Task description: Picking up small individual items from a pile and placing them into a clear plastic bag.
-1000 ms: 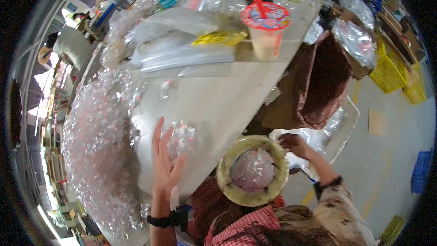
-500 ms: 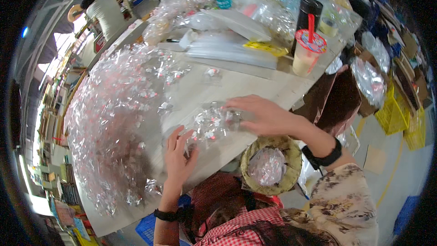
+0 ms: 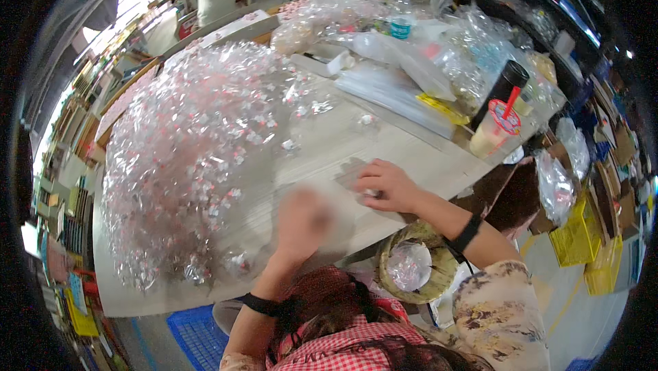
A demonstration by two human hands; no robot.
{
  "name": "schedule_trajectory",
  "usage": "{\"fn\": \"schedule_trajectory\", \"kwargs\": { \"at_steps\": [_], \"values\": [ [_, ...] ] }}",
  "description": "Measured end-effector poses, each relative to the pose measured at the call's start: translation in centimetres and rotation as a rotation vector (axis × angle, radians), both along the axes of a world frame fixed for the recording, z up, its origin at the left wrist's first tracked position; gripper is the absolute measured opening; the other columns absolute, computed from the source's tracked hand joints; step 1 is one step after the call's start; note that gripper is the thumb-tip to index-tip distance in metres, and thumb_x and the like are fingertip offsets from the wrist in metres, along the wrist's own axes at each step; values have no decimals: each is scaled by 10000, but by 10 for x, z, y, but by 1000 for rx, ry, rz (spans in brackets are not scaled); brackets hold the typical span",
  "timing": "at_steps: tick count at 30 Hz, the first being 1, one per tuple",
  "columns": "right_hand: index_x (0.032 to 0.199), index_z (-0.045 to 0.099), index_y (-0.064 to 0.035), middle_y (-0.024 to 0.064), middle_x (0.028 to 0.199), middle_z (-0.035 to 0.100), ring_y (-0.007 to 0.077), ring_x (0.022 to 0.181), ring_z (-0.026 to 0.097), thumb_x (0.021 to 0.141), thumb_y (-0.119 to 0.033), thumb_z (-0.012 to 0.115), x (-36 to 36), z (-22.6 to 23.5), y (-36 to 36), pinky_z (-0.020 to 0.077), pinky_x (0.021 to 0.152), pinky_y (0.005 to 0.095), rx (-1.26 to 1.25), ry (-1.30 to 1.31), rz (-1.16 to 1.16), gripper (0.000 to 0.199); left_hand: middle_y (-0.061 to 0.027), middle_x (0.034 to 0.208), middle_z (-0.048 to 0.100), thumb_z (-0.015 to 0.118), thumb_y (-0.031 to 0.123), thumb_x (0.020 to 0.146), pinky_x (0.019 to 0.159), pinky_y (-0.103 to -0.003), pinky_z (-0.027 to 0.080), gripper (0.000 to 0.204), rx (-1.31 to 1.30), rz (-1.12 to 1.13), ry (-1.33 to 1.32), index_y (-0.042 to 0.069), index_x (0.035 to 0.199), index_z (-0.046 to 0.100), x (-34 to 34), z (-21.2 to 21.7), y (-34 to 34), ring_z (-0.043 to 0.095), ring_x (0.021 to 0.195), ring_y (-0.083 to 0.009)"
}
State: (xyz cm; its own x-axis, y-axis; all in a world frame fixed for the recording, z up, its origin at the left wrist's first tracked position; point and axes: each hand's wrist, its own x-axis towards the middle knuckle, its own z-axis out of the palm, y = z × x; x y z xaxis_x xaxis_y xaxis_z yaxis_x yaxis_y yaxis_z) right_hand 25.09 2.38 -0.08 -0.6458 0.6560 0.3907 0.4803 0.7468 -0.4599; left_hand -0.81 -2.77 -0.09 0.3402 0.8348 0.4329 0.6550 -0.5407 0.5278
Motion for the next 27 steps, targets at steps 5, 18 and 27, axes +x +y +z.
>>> {"fn": "schedule_trajectory", "kwargs": {
  "at_steps": [5, 18, 27],
  "values": [
    [786, 641, -68, 48, 763, 634, 266, 709, 596, 675, -97, 717, 29, 7, -59, 491, 648, 338, -98, 139, -220, 138, -204, 1308, 475, 687, 245, 781, 959, -457, 395, 298, 98, 37, 121, 119, 1048, 652, -27, 35, -22, 435, 1230, -387],
    [1101, 651, -112, 92, 1119, 620, 286, 1025, 579, 761, -295, 746, -39, 62, -92, 437, 878, 411, -149, 37, 64, 397, -193, 1552, 200, 727, 569, 698, 1108, -535, 211, 812, -60, 422, 448, 218, 1391, 490, -214, 13, -80, 203, 1405, -422],
    [1430, 400, -270, 127, 1530, 263, 381, 1422, 190, 805, -622, 585, -133, 20, -45, 183, 1067, 657, 85, -318, -118, 741, -212, 1377, 404, 637, 444, 823, 1028, -541, 300, 586, 58, 180, 457, 174, 1332, 525, -107, 20, -28, 382, 1237, -436]
  ]
}}
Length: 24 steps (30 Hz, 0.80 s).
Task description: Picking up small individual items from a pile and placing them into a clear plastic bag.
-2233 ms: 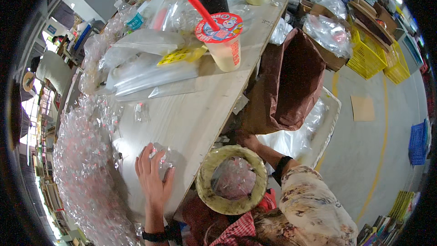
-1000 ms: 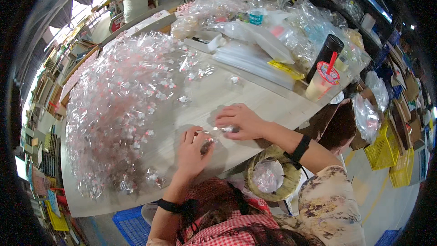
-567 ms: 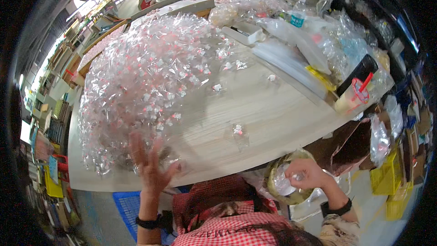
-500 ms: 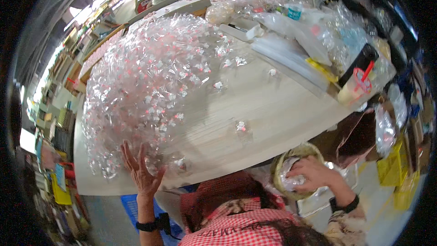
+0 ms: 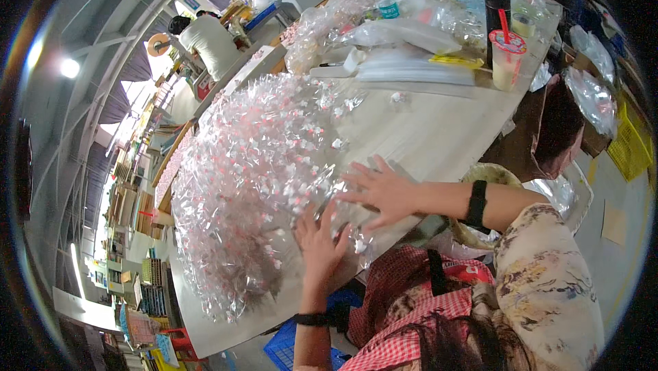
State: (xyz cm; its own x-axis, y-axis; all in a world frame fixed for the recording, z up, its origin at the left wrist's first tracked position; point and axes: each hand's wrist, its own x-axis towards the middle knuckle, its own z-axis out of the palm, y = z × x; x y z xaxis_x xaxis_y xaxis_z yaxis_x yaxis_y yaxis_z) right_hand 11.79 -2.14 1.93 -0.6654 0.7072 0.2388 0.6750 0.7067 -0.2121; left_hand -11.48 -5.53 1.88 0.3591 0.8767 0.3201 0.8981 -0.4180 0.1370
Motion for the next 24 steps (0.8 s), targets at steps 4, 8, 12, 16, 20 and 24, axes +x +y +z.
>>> {"fn": "schedule_trajectory", "kwargs": {
  "at_steps": [4, 8, 12, 16, 20, 24],
  "values": [
    [1393, 447, -220, 148, 1472, 350, 363, 1363, 320, 874, -442, 584, 20, -12, 22, 287, 1061, 580, 90, -27, -183, 580, -204, 1358, 426, 609, 404, 851, 986, -528, 339, 553, 58, -88, -77, 176, 1345, 512, 23, -7, 35, 412, 1196, -431],
    [1192, 578, -88, 151, 1119, 585, 338, 1012, 575, 849, -81, 573, 64, -37, 53, 486, 867, 380, 172, 417, -65, 343, -194, 1367, 431, 609, 363, 855, 970, -519, 355, 539, 46, -109, -103, 155, 1343, 510, 32, -5, 38, 430, 1190, -414],
    [1152, 598, -100, 140, 1049, 592, 321, 975, 586, 861, -125, 583, 63, -15, 20, 500, 818, 397, -202, 535, -121, 292, -182, 1384, 426, 643, 305, 829, 980, -529, 365, 520, 43, -198, -174, 165, 1319, 539, 12, -6, 17, 466, 1180, -404],
    [1144, 593, -125, 113, 1080, 552, 301, 965, 561, 846, -201, 631, -5, 20, -42, 490, 807, 402, -66, 351, 302, 309, -200, 1386, 425, 659, 250, 813, 1016, -516, 349, 460, 162, -213, -189, 134, 1253, 590, -1, 1, 13, 451, 1205, -415],
    [1177, 561, -154, 129, 1145, 503, 325, 1015, 507, 837, -248, 651, -4, 1, -42, 461, 845, 418, -10, 86, 426, 364, -211, 1421, 388, 662, 327, 816, 1051, -591, 277, 537, 286, -106, -170, 150, 1311, 546, 22, 10, 32, 371, 1281, -450],
    [1089, 594, -134, 99, 1096, 539, 298, 1007, 537, 820, -292, 669, 30, -3, -34, 494, 778, 405, -52, 178, 442, 321, -200, 1478, 325, 633, 502, 806, 1041, -712, 143, 701, 95, 13, -42, 179, 1401, 449, 52, 1, 45, 216, 1370, -486]
  ]
}}
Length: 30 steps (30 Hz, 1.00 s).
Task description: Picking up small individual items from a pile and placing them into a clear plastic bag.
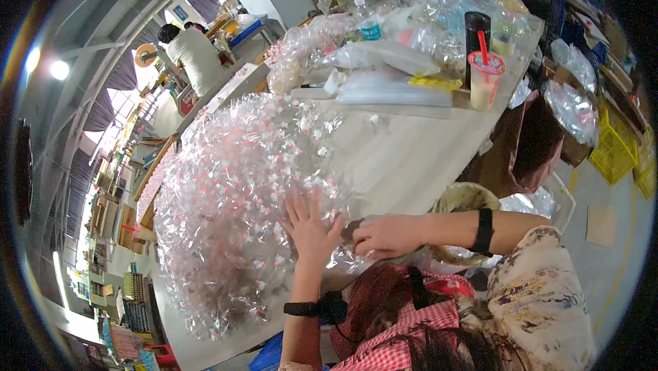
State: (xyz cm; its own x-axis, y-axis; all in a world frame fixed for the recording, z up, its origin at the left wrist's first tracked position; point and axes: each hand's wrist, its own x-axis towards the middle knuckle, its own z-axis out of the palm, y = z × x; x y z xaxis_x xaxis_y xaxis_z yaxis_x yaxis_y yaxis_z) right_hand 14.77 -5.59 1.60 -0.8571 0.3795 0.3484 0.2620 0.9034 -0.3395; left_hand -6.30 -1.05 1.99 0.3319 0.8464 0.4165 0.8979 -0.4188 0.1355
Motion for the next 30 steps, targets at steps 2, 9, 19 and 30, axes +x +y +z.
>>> {"fn": "schedule_trajectory", "kwargs": {
  "at_steps": [2, 9, 19, 30],
  "values": [
    [1015, 604, -117, 85, 990, 583, 288, 906, 577, 830, -300, 667, 24, 8, 4, 489, 746, 396, -420, -30, -189, 268, -151, 1487, 336, 615, 550, 801, 1037, -722, 151, 687, -114, 9, 7, 214, 1384, 476, 9, -7, 4, 217, 1368, -492],
    [862, 608, -68, 87, 811, 638, 290, 800, 620, 864, -315, 643, 83, 39, 89, 487, 734, 390, -399, -29, -754, 250, -88, 1326, 506, 691, 433, 769, 983, -591, 332, 473, -7, -134, -108, 206, 1180, 633, -3, -16, -1, 379, 1255, -451],
    [1153, 642, -196, 136, 1187, 584, 348, 1043, 564, 958, -333, 483, 14, 9, 233, 464, 875, 428, -107, 96, -807, 286, -91, 1332, 471, 690, 421, 759, 1020, -573, 307, 442, -138, -147, -135, 210, 1144, 640, -7, -8, -7, 345, 1288, -441],
    [1228, 593, -253, 181, 1313, 471, 389, 1142, 473, 860, -522, 581, 19, -4, 205, 489, 877, 462, 56, -253, -632, 456, -93, 1343, 465, 626, 470, 803, 1062, -555, 256, 443, -207, -166, -194, 226, 1172, 623, -7, -3, -10, 312, 1318, -435]
  ]
}}
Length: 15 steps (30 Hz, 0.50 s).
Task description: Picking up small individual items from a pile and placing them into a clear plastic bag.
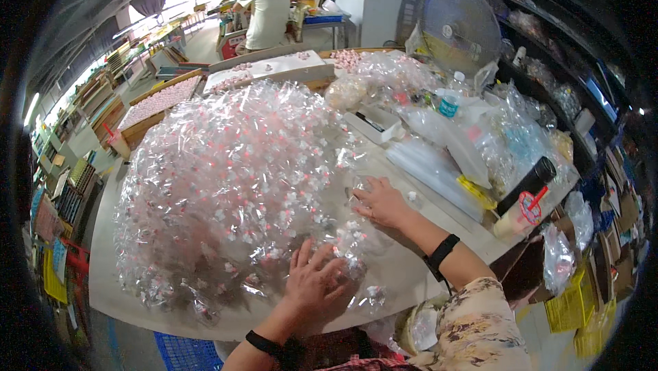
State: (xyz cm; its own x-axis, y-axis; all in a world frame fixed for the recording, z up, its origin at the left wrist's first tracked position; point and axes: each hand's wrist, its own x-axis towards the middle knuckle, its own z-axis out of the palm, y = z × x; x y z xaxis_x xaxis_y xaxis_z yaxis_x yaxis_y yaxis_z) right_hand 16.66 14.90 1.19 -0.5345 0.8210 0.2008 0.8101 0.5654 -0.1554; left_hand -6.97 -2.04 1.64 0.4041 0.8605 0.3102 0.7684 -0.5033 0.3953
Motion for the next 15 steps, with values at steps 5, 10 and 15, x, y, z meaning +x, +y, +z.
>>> {"fn": "schedule_trajectory", "kwargs": {
  "at_steps": [5, 10, 15],
  "values": [
    [1082, 652, -151, 156, 1166, 557, 329, 1048, 536, 811, -339, 655, 20, 2, -37, 493, 834, 416, -13, 57, 26, 330, -108, 1296, 496, 649, 440, 786, 1006, -566, 319, 414, 111, -8, 3, 186, 1113, 640, -4, -7, 5, 362, 1274, -444],
    [958, 672, -99, 129, 953, 644, 270, 841, 589, 770, -259, 687, 42, -2, -42, 479, 733, 373, -53, 478, -101, 247, -102, 1294, 509, 661, 445, 799, 1011, -569, 327, 429, 155, 15, 71, 214, 1160, 642, -1, -12, 6, 366, 1268, -452],
    [923, 677, -86, 0, 719, 622, 104, 607, 534, 815, -248, 704, 68, 23, -76, 441, 573, 274, -183, 920, -382, 196, -92, 1319, 501, 630, 433, 818, 1011, -573, 332, 410, 190, -95, 82, 241, 1179, 640, 2, -17, 8, 375, 1266, -439]
  ]
}}
